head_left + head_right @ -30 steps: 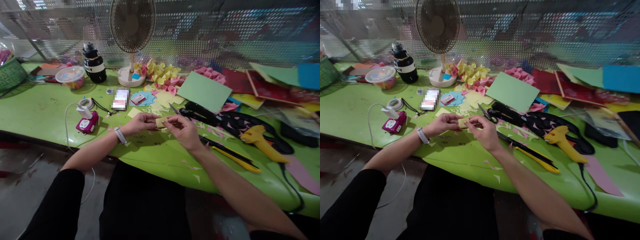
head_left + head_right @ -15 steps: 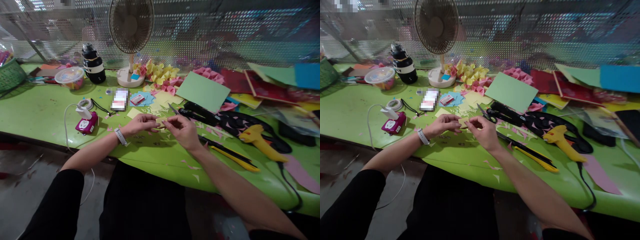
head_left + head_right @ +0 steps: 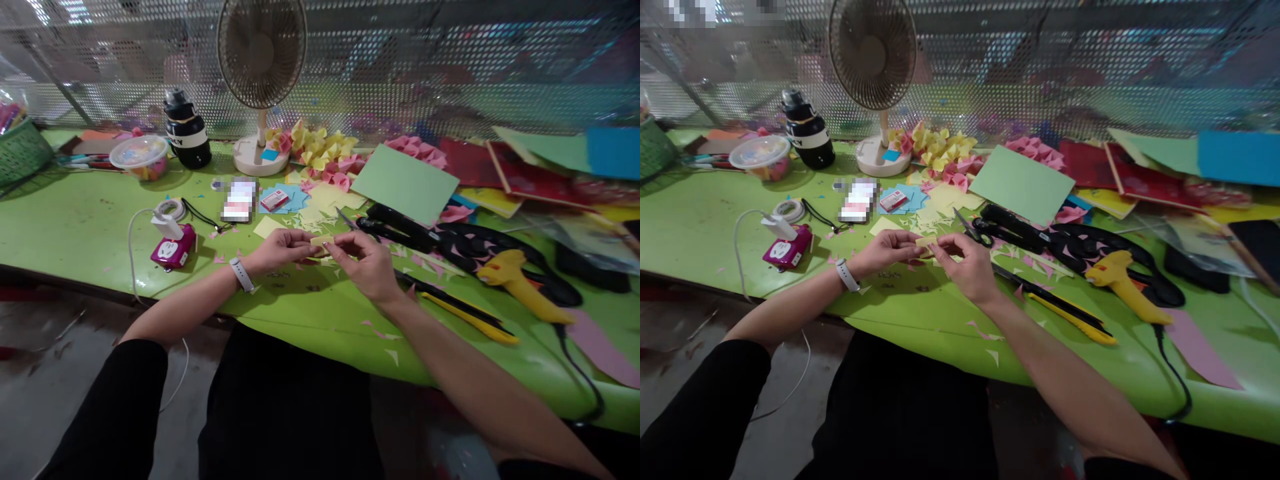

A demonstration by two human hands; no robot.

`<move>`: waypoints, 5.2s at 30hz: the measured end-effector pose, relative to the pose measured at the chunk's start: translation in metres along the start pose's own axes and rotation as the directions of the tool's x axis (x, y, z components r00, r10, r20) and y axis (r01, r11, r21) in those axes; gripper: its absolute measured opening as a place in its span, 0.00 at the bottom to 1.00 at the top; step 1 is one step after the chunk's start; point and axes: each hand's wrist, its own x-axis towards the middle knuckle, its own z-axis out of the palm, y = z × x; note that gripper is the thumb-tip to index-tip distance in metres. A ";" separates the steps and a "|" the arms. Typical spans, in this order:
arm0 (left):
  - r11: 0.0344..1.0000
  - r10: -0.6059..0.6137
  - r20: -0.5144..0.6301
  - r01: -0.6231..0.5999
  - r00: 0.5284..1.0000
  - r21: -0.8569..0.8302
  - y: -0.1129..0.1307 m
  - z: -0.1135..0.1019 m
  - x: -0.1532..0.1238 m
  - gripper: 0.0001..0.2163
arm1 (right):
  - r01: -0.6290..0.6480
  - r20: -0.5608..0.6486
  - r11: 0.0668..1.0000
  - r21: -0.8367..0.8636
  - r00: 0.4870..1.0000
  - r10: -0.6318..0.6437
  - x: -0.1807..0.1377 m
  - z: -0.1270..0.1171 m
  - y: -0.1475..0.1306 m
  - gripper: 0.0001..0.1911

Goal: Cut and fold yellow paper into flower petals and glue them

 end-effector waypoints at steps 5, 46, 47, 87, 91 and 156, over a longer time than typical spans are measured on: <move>1.000 -0.003 0.008 0.003 1.000 0.009 -0.001 -0.001 0.001 0.14 | -0.027 0.004 1.000 -0.004 1.000 0.027 0.000 0.001 -0.002 0.09; 0.977 -0.130 0.175 0.096 0.976 0.189 0.019 0.002 -0.008 0.15 | -0.106 0.297 0.991 -0.078 0.947 0.125 0.002 0.000 -0.016 0.30; 0.978 -0.122 0.157 0.091 0.980 0.190 0.018 0.002 -0.008 0.15 | -0.147 0.324 0.987 -0.060 0.933 0.158 0.003 -0.003 -0.015 0.30; 0.998 0.007 -0.223 -0.019 0.975 -0.055 0.015 -0.006 0.002 0.09 | -0.507 0.224 0.858 0.083 0.848 0.480 0.030 -0.051 0.012 0.21; 0.994 0.040 -0.250 -0.065 0.967 -0.091 0.020 -0.004 -0.001 0.07 | -0.556 0.317 0.823 0.116 0.806 0.500 0.022 -0.035 -0.001 0.26; 0.996 0.035 -0.155 -0.046 0.987 -0.071 0.013 -0.006 0.000 0.11 | -0.493 0.396 0.869 -0.045 0.790 0.468 0.017 -0.029 -0.010 0.29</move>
